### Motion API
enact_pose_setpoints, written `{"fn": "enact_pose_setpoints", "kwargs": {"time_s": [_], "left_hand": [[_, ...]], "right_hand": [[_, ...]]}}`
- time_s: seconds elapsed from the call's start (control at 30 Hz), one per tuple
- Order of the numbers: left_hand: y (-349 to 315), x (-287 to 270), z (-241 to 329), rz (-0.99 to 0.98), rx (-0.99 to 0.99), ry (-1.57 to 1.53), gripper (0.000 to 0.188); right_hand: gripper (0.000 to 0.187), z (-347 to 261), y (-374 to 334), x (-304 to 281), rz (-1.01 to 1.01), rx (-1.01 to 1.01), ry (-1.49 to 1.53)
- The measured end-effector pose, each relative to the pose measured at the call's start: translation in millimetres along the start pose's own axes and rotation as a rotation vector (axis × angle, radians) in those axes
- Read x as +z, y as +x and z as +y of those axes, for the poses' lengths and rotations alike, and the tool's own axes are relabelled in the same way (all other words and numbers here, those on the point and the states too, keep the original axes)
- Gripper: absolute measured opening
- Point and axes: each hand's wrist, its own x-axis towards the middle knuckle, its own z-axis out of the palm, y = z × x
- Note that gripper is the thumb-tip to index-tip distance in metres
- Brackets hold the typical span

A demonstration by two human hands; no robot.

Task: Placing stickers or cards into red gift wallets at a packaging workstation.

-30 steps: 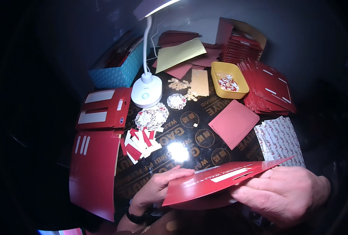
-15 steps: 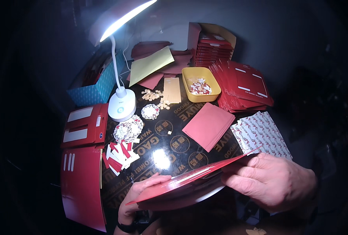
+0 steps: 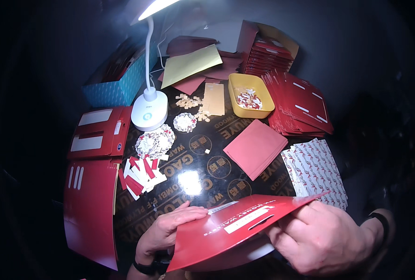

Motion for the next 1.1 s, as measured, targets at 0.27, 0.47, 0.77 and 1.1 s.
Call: {"fn": "enact_pose_setpoints", "kwargs": {"time_s": [0.27,0.47,0.77,1.1], "left_hand": [[-1.3,0.8,-12.6,-0.001,0.1,0.014,0.04],[-1.8,0.3,-13.8,0.011,0.117,0.005,0.039],[-3.4,2.9,-13.9,0.015,0.127,-0.018,0.039],[-0.8,0.8,-15.7,0.021,0.139,-0.001,0.039]], "right_hand": [[0.028,22.9,6.0,12.8,-0.076,-0.159,0.107],[0.03,42.7,2.5,25.9,-0.135,-0.287,0.203],[0.035,44.7,1.3,31.0,-0.15,-0.369,0.177],[0.038,61.0,3.9,27.5,-0.25,-0.29,0.218]]}}
